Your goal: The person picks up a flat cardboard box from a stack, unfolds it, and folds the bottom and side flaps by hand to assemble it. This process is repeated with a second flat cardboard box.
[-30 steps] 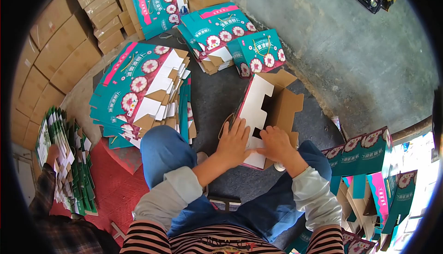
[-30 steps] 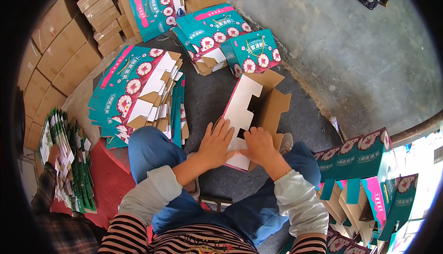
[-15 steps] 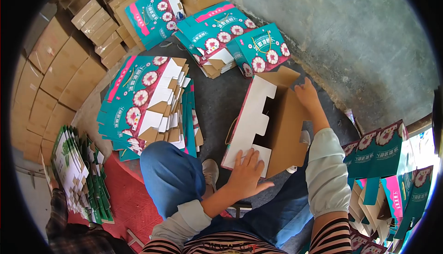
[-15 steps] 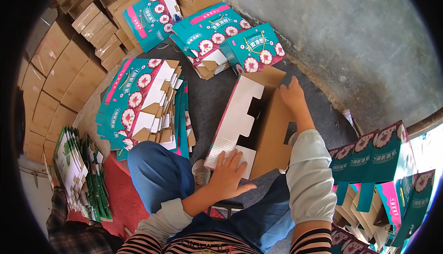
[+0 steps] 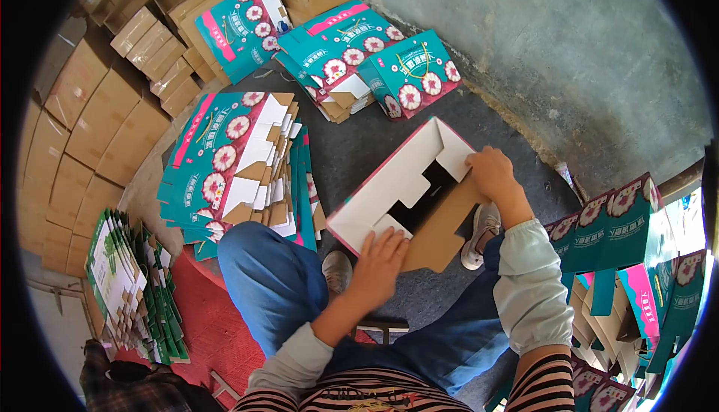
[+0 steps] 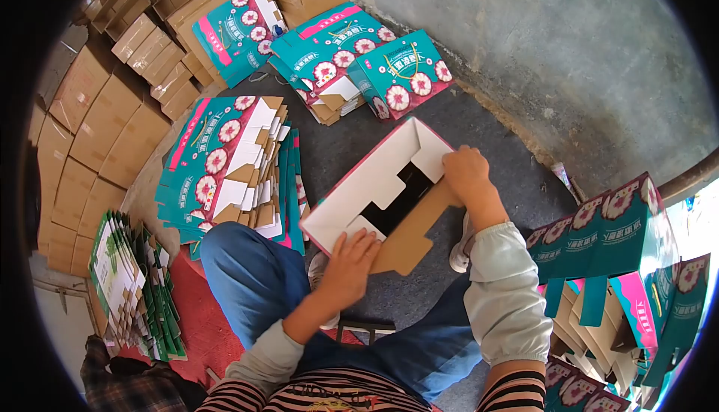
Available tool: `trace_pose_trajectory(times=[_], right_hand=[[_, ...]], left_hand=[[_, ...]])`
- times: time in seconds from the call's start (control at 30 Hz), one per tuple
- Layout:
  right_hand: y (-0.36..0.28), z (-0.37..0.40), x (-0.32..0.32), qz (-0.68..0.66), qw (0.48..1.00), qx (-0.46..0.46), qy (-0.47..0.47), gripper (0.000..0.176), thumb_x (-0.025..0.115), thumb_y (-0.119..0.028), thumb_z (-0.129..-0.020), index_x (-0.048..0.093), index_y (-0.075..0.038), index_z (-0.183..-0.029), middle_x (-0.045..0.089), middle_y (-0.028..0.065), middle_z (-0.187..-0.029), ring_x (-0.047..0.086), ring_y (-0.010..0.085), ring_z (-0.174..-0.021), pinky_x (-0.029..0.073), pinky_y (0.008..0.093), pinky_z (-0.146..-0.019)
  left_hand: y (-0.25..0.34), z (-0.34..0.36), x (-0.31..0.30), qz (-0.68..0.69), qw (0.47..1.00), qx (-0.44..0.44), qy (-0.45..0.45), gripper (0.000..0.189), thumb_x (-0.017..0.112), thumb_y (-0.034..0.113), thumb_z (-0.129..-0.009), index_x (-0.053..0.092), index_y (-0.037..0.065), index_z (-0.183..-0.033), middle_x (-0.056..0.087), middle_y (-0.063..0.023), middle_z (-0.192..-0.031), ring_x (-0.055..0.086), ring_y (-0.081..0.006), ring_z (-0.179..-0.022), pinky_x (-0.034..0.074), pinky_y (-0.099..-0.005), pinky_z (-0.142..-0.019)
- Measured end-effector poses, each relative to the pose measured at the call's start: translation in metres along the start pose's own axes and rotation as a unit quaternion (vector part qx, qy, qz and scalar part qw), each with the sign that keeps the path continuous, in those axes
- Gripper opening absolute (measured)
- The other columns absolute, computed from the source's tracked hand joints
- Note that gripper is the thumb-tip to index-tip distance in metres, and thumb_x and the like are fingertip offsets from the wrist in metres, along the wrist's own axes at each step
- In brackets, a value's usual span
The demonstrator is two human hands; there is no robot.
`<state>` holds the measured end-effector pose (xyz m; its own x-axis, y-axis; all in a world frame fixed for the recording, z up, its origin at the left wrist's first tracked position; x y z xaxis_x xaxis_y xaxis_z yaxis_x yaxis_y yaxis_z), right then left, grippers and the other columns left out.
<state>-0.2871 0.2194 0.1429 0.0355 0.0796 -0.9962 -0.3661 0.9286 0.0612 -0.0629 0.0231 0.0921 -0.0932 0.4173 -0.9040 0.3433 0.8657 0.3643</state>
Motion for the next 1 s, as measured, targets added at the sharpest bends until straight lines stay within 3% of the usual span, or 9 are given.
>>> trace_pose_trajectory(times=[0.2, 0.3, 0.4, 0.5, 0.6, 0.67, 0.8, 0.87, 1.0], right_hand=[[0.009, 0.005, -0.003, -0.016, 0.996, -0.066, -0.054, 0.033, 0.044, -0.033, -0.090, 0.072, -0.016, -0.094, 0.067, 0.0129, -0.090, 0.061, 0.0287, -0.092, 0.050, 0.0388, -0.080], [0.026, -0.013, -0.003, -0.191, 0.978, -0.007, -0.088, 0.053, 0.033, -0.048, -0.094, 0.073, -0.012, -0.096, 0.066, 0.0171, -0.086, 0.061, 0.0323, -0.096, 0.049, 0.0427, -0.081], [0.042, -0.008, -0.008, -0.422, 0.877, 0.153, -0.171, 0.065, 0.027, -0.056, -0.095, 0.072, -0.009, -0.097, 0.064, 0.0173, -0.089, 0.058, 0.0354, -0.099, 0.046, 0.0431, -0.085], [0.042, -0.008, -0.004, -0.303, 0.951, 0.010, -0.051, 0.069, 0.026, -0.057, -0.096, 0.071, -0.005, -0.096, 0.063, 0.0176, -0.091, 0.057, 0.0365, -0.097, 0.043, 0.0411, -0.089], [0.027, -0.008, -0.001, -0.320, 0.939, -0.111, 0.055, 0.072, 0.027, -0.059, -0.095, 0.071, -0.002, -0.096, 0.062, 0.0194, -0.097, 0.057, 0.0370, -0.096, 0.041, 0.0399, -0.092], [0.028, -0.014, 0.012, -0.380, 0.917, -0.116, 0.022, 0.063, 0.030, -0.051, -0.098, 0.070, -0.002, -0.099, 0.065, 0.0149, -0.099, 0.057, 0.0306, -0.099, 0.039, 0.0367, -0.094], [0.033, -0.017, 0.023, -0.493, 0.868, -0.024, -0.049, 0.059, 0.033, -0.047, -0.099, 0.069, 0.000, -0.103, 0.067, 0.0147, -0.106, 0.055, 0.0276, -0.108, 0.038, 0.0364, -0.099], [0.029, -0.012, 0.017, -0.481, 0.875, -0.013, -0.048, 0.057, 0.035, -0.049, -0.098, 0.066, -0.002, -0.110, 0.066, 0.0162, -0.109, 0.053, 0.0297, -0.114, 0.036, 0.0371, -0.101], [0.009, -0.003, 0.004, -0.365, 0.928, -0.073, 0.008, 0.061, 0.046, -0.053, -0.092, 0.053, -0.006, -0.131, 0.057, 0.0237, -0.123, 0.049, 0.0359, -0.120, 0.037, 0.0404, -0.102]], left_hand=[[-0.020, 0.003, -0.022, 0.088, 0.995, -0.033, 0.022, 0.046, 0.061, 0.021, -0.082, 0.055, 0.005, -0.124, 0.056, -0.0123, -0.125, 0.045, -0.0297, -0.125, 0.026, -0.0486, -0.107], [-0.014, -0.005, -0.017, 0.096, 0.990, -0.071, 0.076, 0.046, 0.060, 0.029, -0.085, 0.055, 0.004, -0.124, 0.061, -0.0127, -0.116, 0.050, -0.0299, -0.119, 0.028, -0.0470, -0.105], [-0.019, -0.007, -0.011, 0.154, 0.974, -0.123, 0.111, 0.045, 0.055, 0.032, -0.090, 0.054, 0.002, -0.125, 0.064, -0.0136, -0.108, 0.055, -0.0302, -0.112, 0.028, -0.0455, -0.104], [-0.017, -0.010, -0.013, 0.210, 0.951, -0.176, 0.146, 0.047, 0.049, 0.032, -0.094, 0.050, -0.001, -0.127, 0.065, -0.0154, -0.105, 0.058, -0.0297, -0.106, 0.028, -0.0448, -0.104], [-0.013, -0.011, -0.011, 0.206, 0.942, -0.186, 0.188, 0.049, 0.046, 0.030, -0.096, 0.044, -0.004, -0.131, 0.065, -0.0170, -0.105, 0.059, -0.0285, -0.104, 0.029, -0.0447, -0.103], [-0.017, -0.006, -0.006, 0.181, 0.953, -0.149, 0.190, 0.051, 0.045, 0.029, -0.096, 0.041, -0.006, -0.134, 0.065, -0.0173, -0.104, 0.059, -0.0282, -0.104, 0.029, -0.0444, -0.103], [-0.015, -0.005, -0.009, 0.212, 0.944, -0.175, 0.184, 0.049, 0.049, 0.019, -0.094, 0.039, -0.007, -0.134, 0.057, -0.0241, -0.115, 0.055, -0.0341, -0.109, 0.032, -0.0456, -0.102], [-0.011, -0.015, -0.012, 0.267, 0.904, -0.258, 0.212, 0.047, 0.048, 0.013, -0.094, 0.038, -0.009, -0.134, 0.048, -0.0295, -0.128, 0.050, -0.0389, -0.116, 0.032, -0.0456, -0.103], [-0.016, -0.021, -0.013, 0.109, 0.948, -0.184, 0.235, 0.052, 0.056, 0.010, -0.089, 0.039, -0.008, -0.134, 0.030, -0.0331, -0.141, 0.035, -0.0434, -0.130, 0.029, -0.0481, -0.106]])
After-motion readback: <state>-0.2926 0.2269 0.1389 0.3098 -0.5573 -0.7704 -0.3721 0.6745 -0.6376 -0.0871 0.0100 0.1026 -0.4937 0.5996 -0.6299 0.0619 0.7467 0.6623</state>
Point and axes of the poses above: each hand's wrist, its own z-axis away from the middle knuckle, its own x-axis out of the palm, y = z × x, the point moved 2 cm from there along -z, towards the middle knuckle
